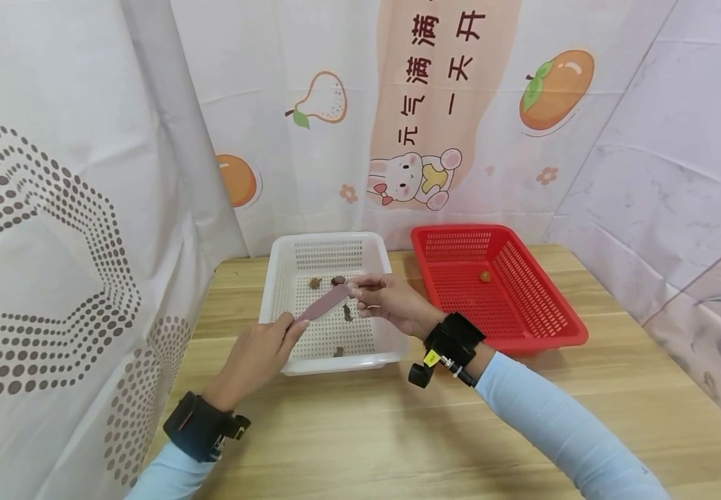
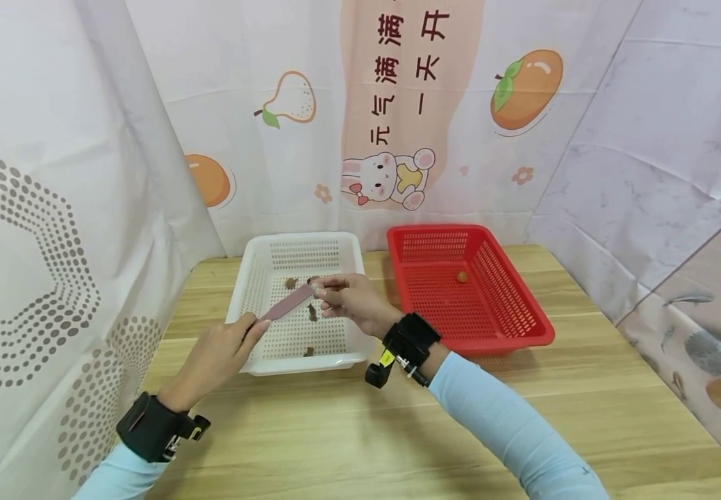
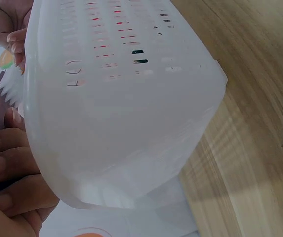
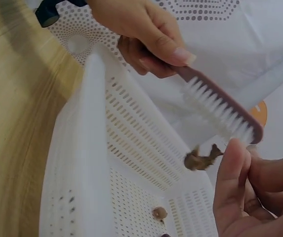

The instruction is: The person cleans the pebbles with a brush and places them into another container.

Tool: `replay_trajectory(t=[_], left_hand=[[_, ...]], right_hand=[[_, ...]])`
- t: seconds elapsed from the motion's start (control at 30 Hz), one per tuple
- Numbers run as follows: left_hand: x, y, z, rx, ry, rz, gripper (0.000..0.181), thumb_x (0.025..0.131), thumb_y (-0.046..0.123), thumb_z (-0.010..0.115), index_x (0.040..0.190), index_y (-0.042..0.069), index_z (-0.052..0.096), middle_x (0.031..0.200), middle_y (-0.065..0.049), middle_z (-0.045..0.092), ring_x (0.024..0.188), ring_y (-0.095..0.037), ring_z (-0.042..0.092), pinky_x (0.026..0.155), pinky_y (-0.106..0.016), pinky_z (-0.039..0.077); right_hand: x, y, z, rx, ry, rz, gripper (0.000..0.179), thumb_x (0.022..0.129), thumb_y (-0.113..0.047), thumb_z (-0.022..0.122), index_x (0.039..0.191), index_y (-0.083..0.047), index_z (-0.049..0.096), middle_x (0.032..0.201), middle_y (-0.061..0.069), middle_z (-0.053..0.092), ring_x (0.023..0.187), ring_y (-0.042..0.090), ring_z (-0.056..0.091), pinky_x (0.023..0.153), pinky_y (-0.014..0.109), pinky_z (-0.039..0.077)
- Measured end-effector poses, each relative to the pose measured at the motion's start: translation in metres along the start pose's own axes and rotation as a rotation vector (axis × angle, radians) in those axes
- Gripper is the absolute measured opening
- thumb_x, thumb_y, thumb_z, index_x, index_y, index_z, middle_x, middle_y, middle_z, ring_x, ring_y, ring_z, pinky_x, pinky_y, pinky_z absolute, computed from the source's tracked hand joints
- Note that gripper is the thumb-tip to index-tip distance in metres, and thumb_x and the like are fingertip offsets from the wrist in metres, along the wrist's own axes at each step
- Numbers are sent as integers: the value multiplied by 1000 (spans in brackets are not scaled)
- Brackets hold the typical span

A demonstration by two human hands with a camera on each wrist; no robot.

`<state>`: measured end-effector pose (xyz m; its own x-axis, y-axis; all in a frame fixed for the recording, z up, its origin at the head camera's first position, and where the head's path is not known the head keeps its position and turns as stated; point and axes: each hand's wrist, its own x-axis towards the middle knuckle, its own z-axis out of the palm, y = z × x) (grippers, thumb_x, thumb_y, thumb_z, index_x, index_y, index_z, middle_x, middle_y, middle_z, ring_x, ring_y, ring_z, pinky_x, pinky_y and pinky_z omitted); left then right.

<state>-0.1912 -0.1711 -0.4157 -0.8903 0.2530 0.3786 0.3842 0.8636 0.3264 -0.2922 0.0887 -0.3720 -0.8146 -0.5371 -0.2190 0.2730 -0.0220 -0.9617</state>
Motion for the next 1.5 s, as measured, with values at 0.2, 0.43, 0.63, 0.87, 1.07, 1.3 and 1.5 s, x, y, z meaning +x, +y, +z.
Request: replay_trajectory(t=[0.2,0.43,0.63,0.87,1.07,1.3,1.5], left_hand=[[1,2,-1,-21,21,1,31,110,34,51,87,13,50,58,7,35,47,-7,34,44,-25,27],[3,3,1,-8,5,5,31,110,36,52,89,13,52,59,8,36,47,-7,35,45,-25,28],[0,2,0,-3,16,-2,31,110,34,52,86,14,49,58,8,35,46,-8,34,44,-26,27],[-1,1,2,-2,1,-12,33,110,37,49,87,14,50,59,8,36,47,-7,34,44,-25,28],[0,2,2,-10,9,-22,32,111,37,49,88,13,51,58,7,37,47,-8,36,44,-26,28],[2,3,1,-8,2,-17,32,110,36,50,86,14,50,59,7,36,47,-8,36,45,-26,28],[1,2,3,0,-5,-10,33,110,36,50,87,13,50,59,7,36,47,-7,35,45,-25,27]], right_hand=[[-2,7,5,-42,-11,39,32,104,3,56,135,10,55,108,13,64,81,14,58,73,25,55],[-4,8,9,-124,-66,41,30,104,4,55,133,9,56,118,20,66,81,15,58,74,26,55],[-4,3,0,-53,3,15,34,103,2,58,136,11,55,104,9,66,78,14,59,73,24,54],[-2,2,-2,-1,-7,5,28,100,-3,65,126,8,62,98,8,68,77,14,61,71,24,54],[-3,7,2,-14,2,34,31,100,-2,66,128,11,61,114,20,71,79,15,65,74,25,56],[-3,3,4,50,7,9,30,102,9,56,131,18,53,104,14,68,86,15,71,86,29,57],[-2,-1,1,149,41,24,27,103,8,54,129,16,55,109,16,67,89,17,73,90,30,55]])
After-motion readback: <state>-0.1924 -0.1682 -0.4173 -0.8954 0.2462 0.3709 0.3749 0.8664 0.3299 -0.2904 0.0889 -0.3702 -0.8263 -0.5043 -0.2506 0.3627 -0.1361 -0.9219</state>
